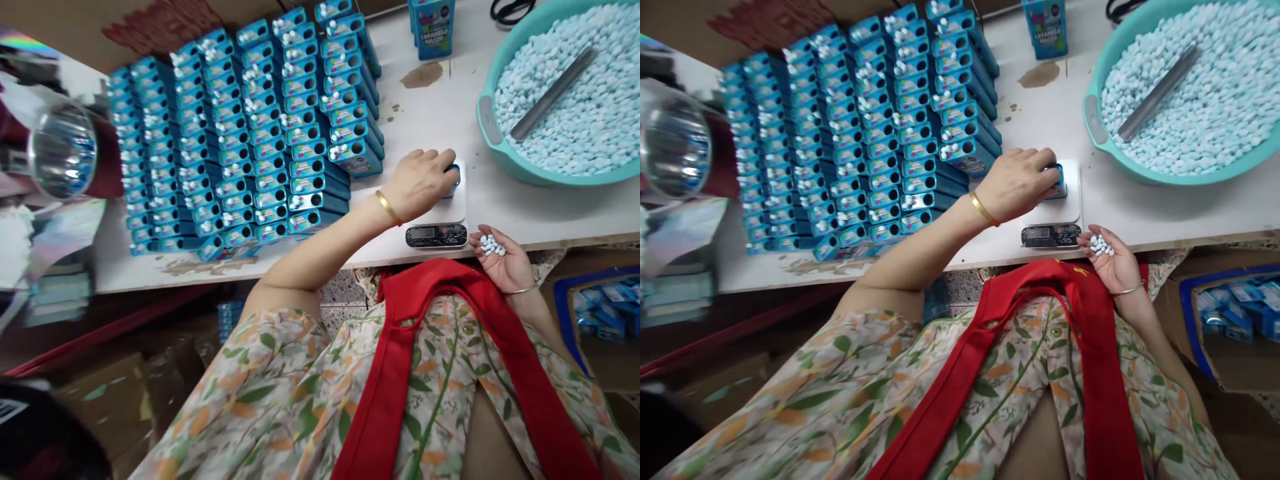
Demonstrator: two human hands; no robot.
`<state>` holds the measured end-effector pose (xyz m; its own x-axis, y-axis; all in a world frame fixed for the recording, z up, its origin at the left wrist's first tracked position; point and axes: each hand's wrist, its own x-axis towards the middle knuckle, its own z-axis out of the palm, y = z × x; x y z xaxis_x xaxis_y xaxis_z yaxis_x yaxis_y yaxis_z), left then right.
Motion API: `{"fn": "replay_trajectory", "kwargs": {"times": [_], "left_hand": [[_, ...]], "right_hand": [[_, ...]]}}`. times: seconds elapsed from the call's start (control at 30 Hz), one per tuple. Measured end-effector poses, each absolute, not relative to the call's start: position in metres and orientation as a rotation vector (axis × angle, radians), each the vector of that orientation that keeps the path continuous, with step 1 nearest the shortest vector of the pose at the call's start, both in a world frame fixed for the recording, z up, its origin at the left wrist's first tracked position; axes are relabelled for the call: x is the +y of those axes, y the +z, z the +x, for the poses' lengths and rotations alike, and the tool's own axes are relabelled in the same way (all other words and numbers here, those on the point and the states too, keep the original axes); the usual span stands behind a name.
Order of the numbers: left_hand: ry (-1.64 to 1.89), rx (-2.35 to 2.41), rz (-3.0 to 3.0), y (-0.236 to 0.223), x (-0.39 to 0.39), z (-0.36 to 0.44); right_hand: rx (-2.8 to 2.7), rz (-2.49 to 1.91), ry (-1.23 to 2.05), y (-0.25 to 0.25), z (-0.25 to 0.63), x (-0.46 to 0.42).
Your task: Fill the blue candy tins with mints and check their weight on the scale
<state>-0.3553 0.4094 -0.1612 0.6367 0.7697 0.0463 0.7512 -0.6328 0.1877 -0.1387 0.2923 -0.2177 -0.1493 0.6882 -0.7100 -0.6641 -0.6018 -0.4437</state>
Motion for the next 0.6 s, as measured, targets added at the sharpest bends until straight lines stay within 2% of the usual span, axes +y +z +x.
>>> {"fn": "replay_trajectory", "kwargs": {"times": [0.13, 0.27, 0.4, 0.6], "left_hand": [[0.196, 1.245, 2.657, -0.144, 0.408, -0.366], [0.602, 1.401, 2.463, -0.126, 0.398, -0.401], [0.977, 1.595, 2.176, -0.145, 0.382, -0.438], [0.896, 1.641, 2.027, -0.185, 0.365, -0.462]], "right_hand": [[-0.031, -1.151, 1.890, -0.218, -0.134, 0.291], [-0.056, -1.154, 1.890, -0.218, -0.132, 0.292], [-0.109, -1.219, 1.883, -0.216, -0.134, 0.294], [-0.131, -1.256, 1.891, -0.215, -0.138, 0.298]]}}
